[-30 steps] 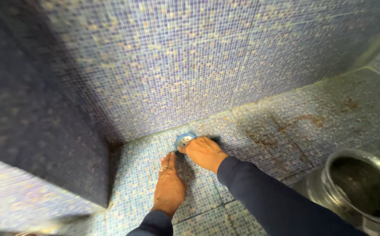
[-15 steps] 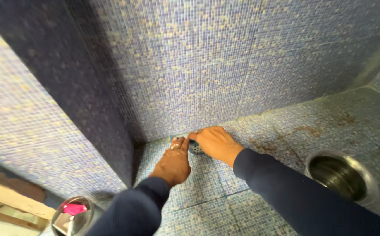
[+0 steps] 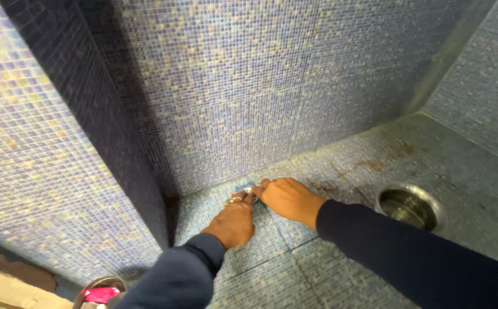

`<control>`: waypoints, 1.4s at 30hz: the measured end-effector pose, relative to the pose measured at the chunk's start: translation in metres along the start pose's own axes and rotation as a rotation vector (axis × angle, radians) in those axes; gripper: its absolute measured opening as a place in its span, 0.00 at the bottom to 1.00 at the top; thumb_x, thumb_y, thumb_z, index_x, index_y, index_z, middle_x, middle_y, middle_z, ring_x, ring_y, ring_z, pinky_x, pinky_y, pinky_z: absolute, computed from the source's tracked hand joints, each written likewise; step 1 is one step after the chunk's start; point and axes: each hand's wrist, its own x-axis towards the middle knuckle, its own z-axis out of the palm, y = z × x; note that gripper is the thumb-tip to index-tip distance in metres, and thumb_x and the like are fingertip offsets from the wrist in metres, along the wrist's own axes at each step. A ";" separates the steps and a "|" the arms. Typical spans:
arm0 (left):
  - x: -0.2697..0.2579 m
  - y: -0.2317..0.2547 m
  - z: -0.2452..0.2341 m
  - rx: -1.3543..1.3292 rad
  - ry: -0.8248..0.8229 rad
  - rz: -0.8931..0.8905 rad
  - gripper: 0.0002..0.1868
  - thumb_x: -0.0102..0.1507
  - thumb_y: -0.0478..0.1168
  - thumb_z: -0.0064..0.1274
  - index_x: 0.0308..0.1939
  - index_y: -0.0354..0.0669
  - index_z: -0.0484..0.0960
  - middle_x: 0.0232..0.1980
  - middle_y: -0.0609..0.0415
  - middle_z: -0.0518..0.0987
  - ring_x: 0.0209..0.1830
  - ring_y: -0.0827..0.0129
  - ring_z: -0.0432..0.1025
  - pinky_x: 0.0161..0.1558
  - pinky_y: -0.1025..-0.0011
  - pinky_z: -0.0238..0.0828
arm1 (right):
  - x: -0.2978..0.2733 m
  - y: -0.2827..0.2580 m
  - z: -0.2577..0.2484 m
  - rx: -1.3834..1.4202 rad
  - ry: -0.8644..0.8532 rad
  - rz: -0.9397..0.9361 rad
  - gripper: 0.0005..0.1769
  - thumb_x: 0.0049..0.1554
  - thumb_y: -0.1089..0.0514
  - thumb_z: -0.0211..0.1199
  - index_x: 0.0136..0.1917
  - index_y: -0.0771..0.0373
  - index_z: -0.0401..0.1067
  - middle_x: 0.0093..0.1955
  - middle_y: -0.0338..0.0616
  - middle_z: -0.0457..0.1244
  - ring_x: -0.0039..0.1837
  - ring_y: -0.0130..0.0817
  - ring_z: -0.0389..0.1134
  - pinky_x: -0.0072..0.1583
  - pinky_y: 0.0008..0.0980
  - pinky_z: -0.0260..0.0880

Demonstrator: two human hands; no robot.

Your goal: The person cleans the tiled bathroom floor and around the drain by scraping and scrubbing with a hand tool, wiping the surface, and handling a metal pitcher.

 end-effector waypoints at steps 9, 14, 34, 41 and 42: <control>-0.017 0.015 0.062 0.030 -0.072 0.158 0.38 0.59 0.37 0.47 0.71 0.21 0.57 0.67 0.24 0.66 0.68 0.37 0.64 0.71 0.52 0.57 | -0.051 -0.054 0.063 0.192 -0.178 0.322 0.16 0.59 0.62 0.51 0.60 0.65 0.70 0.58 0.53 0.65 0.59 0.50 0.70 0.57 0.46 0.73; -0.002 -0.026 0.138 0.159 -0.118 0.339 0.40 0.58 0.37 0.50 0.67 0.10 0.56 0.70 0.21 0.63 0.74 0.33 0.55 0.77 0.52 0.42 | -0.067 -0.078 0.115 0.223 -0.280 0.364 0.33 0.57 0.64 0.52 0.75 0.67 0.57 0.76 0.57 0.53 0.75 0.54 0.54 0.68 0.48 0.62; 0.038 -0.082 0.137 0.011 0.222 0.154 0.43 0.52 0.26 0.43 0.73 0.17 0.51 0.77 0.27 0.54 0.80 0.41 0.46 0.77 0.59 0.40 | 0.016 -0.033 0.175 0.106 -0.122 0.324 0.29 0.58 0.64 0.51 0.72 0.71 0.62 0.72 0.60 0.57 0.75 0.58 0.57 0.72 0.45 0.59; 0.058 -0.084 0.125 0.119 0.301 0.151 0.41 0.54 0.27 0.45 0.71 0.15 0.53 0.74 0.25 0.58 0.78 0.40 0.50 0.76 0.57 0.41 | 0.041 -0.011 0.187 0.174 -0.184 0.386 0.20 0.66 0.59 0.49 0.69 0.66 0.67 0.71 0.58 0.60 0.73 0.55 0.61 0.69 0.45 0.66; 0.060 -0.078 0.123 0.101 0.244 0.115 0.40 0.54 0.27 0.45 0.70 0.16 0.53 0.75 0.26 0.58 0.78 0.41 0.49 0.76 0.56 0.40 | 0.039 -0.011 0.185 0.183 -0.173 0.389 0.20 0.66 0.58 0.50 0.68 0.65 0.68 0.71 0.57 0.61 0.73 0.53 0.62 0.69 0.44 0.66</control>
